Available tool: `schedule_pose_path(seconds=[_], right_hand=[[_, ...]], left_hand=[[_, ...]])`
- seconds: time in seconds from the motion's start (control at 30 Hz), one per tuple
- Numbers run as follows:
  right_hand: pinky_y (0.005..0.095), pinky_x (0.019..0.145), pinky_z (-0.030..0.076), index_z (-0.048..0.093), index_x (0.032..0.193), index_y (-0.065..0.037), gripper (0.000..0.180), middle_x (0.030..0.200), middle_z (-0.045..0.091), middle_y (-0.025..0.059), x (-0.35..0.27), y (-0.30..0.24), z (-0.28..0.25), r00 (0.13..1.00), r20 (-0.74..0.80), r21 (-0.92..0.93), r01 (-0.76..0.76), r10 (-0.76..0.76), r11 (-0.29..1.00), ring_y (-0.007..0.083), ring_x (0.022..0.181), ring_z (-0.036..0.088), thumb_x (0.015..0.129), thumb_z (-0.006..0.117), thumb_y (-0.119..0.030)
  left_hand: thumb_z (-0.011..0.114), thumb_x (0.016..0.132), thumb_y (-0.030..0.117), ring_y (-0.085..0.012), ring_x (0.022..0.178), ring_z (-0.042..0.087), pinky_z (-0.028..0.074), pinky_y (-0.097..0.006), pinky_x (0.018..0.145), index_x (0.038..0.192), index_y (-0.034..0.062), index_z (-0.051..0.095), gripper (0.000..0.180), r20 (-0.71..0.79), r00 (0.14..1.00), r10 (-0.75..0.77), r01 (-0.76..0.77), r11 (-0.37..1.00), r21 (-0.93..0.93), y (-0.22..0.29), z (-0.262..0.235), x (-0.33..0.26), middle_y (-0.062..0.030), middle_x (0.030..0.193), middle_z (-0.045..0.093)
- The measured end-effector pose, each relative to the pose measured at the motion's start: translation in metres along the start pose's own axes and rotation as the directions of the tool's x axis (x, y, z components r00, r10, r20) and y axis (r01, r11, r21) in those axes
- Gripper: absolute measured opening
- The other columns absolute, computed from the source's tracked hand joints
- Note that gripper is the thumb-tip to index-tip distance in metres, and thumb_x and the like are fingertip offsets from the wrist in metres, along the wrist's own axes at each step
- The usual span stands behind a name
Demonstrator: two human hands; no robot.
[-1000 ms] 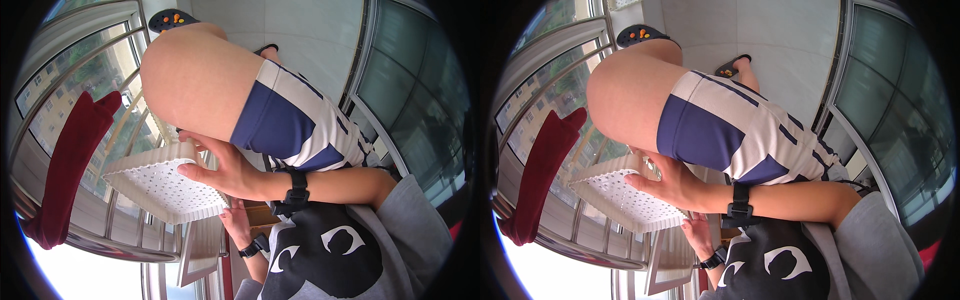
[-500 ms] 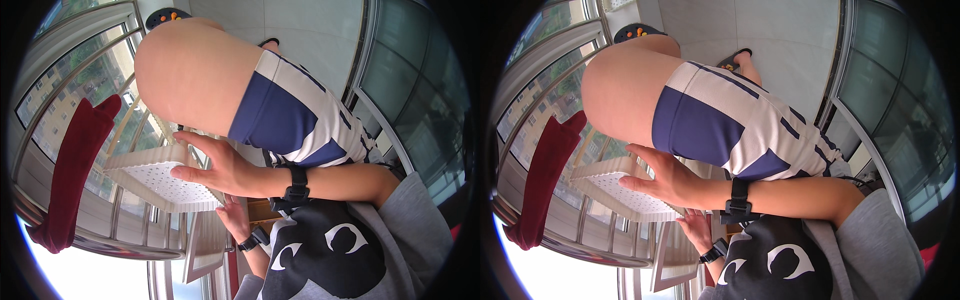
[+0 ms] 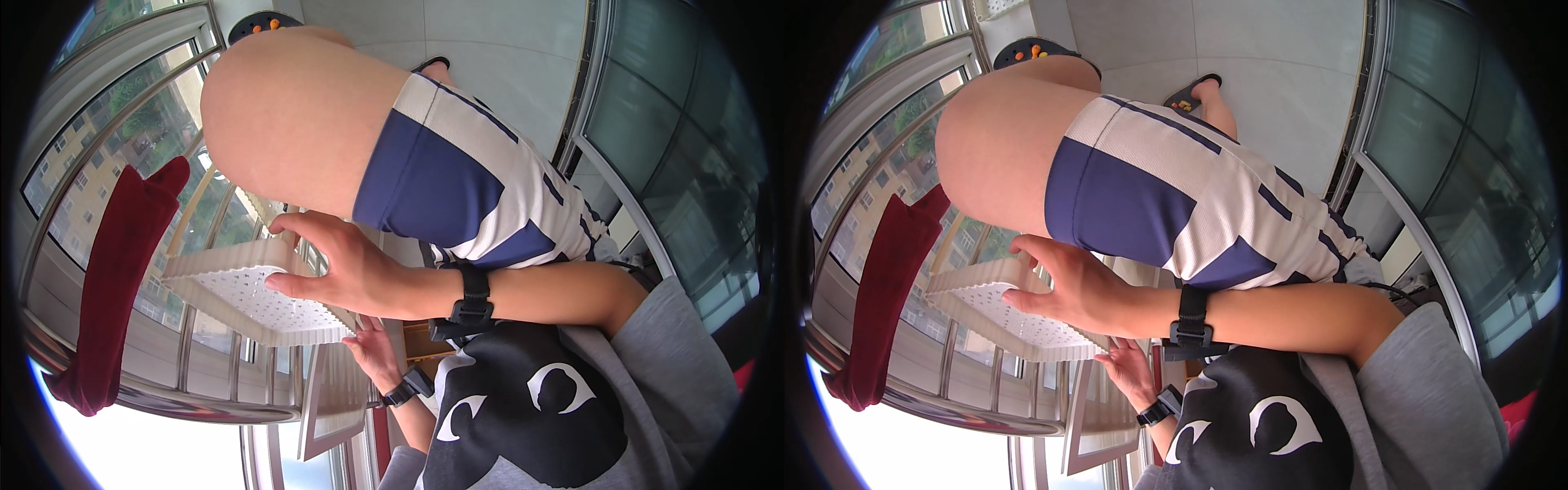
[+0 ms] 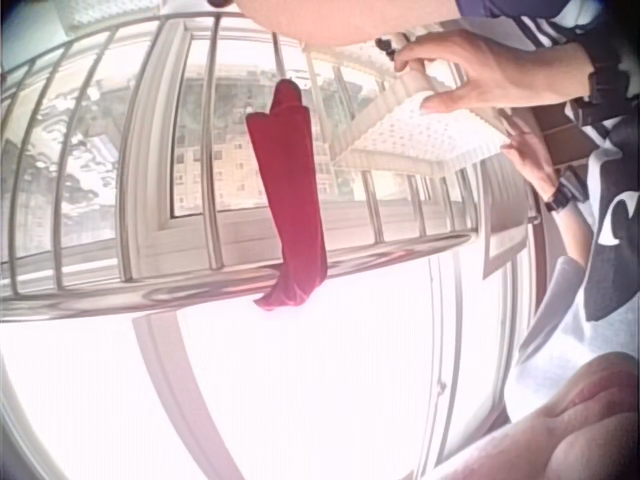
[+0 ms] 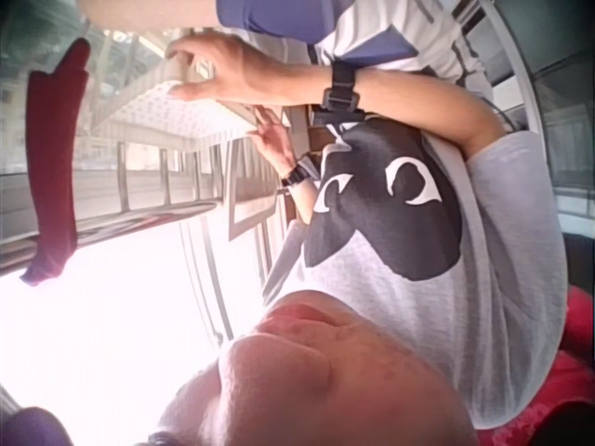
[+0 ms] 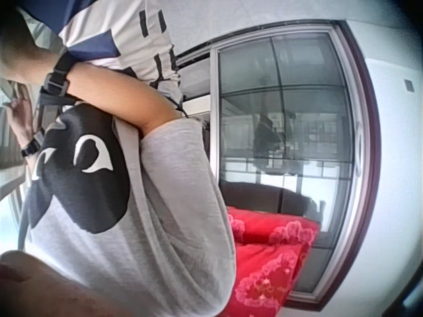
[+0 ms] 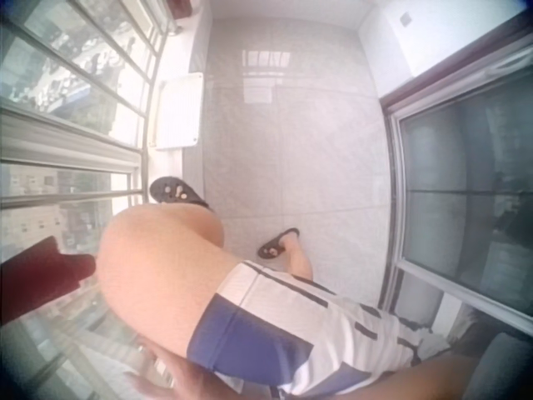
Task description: Assembling a multi-tier plastic shelving unit on a balcony and then carrying it into the living room.
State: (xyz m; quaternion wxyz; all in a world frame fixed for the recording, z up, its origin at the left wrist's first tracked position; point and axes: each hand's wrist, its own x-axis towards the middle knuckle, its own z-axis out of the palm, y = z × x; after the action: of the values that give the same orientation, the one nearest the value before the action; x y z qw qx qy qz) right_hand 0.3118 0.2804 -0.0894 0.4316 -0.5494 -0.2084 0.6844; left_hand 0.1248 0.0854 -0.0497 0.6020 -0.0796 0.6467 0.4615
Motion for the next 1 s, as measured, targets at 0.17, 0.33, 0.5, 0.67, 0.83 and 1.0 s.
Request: schedule_pose_path(seconds=[0.17,0.33,0.5,0.67,0.83,1.0], right_hand=[[0.0366,0.084,0.046,0.055,0.114,0.001,0.052,0.098,0.061,0.0159,0.001,0.003,0.003,1.0,0.009,-0.026,-0.009,0.01,1.0,0.0262,0.092,0.059,0.079,0.076,-0.03],[0.036,0.083,0.046,0.054,0.116,0.001,0.051,0.099,0.06,0.0134,0.001,0.004,0.004,1.0,-0.013,-0.02,0.019,-0.02,1.0,0.0238,0.09,0.057,0.079,0.076,-0.027],[0.0354,0.083,0.046,0.053,0.116,0.0,0.051,0.099,0.059,0.0123,0.001,0.004,0.003,1.0,-0.008,-0.019,0.013,-0.013,1.0,0.0225,0.089,0.056,0.078,0.075,-0.025],[0.0345,0.081,0.046,0.052,0.116,0.0,0.051,0.099,0.059,0.0114,0.0,0.007,0.003,1.0,0.007,-0.041,0.029,-0.028,0.999,0.0214,0.088,0.056,0.078,0.076,-0.024],[0.0343,0.081,0.046,0.052,0.113,0.0,0.049,0.097,0.059,0.0105,-0.002,0.006,0.005,1.0,0.006,-0.011,-0.022,0.022,1.0,0.0206,0.088,0.056,0.078,0.077,-0.024],[0.0357,0.082,0.046,0.053,0.116,0.0,0.05,0.099,0.059,0.0126,0.0,0.005,0.004,1.0,0.011,-0.02,-0.021,0.022,1.0,0.0229,0.09,0.057,0.079,0.075,-0.026]], left_hand=[[0.073,0.081,0.038,-0.0237,0.13,0.04,0.028,-0.037,0.116,0.136,-0.0039,0.04,0.077,-0.026,0.999,-0.025,0.024,0.999,-0.03,0.002,0.004,0.002,-0.0105,0.14,0.046],[0.075,0.081,0.034,-0.0247,0.13,0.041,0.028,-0.036,0.116,0.132,-0.0069,0.042,0.073,-0.006,0.998,-0.067,0.065,0.987,-0.149,0.001,-0.012,0.004,-0.0135,0.138,0.047],[0.074,0.082,0.032,-0.0243,0.129,0.042,0.03,-0.036,0.115,0.131,-0.0073,0.042,0.071,-0.007,0.997,-0.071,0.069,0.978,-0.195,-0.001,-0.013,0.006,-0.0135,0.137,0.048],[0.073,0.083,0.031,-0.0241,0.128,0.043,0.031,-0.037,0.114,0.13,-0.0078,0.044,0.067,-0.015,0.998,-0.068,0.063,0.976,-0.209,-0.002,-0.013,0.004,-0.0138,0.134,0.051],[0.073,0.083,0.03,-0.0244,0.128,0.044,0.031,-0.038,0.114,0.128,-0.0081,0.047,0.064,-0.003,0.998,-0.068,0.065,0.972,-0.225,-0.003,-0.016,0.004,-0.0147,0.131,0.054],[0.073,0.083,0.03,-0.0242,0.127,0.044,0.031,-0.037,0.114,0.127,-0.0082,0.048,0.063,0.012,0.996,-0.09,0.09,0.967,-0.237,-0.001,-0.014,0.005,-0.0144,0.132,0.053]])
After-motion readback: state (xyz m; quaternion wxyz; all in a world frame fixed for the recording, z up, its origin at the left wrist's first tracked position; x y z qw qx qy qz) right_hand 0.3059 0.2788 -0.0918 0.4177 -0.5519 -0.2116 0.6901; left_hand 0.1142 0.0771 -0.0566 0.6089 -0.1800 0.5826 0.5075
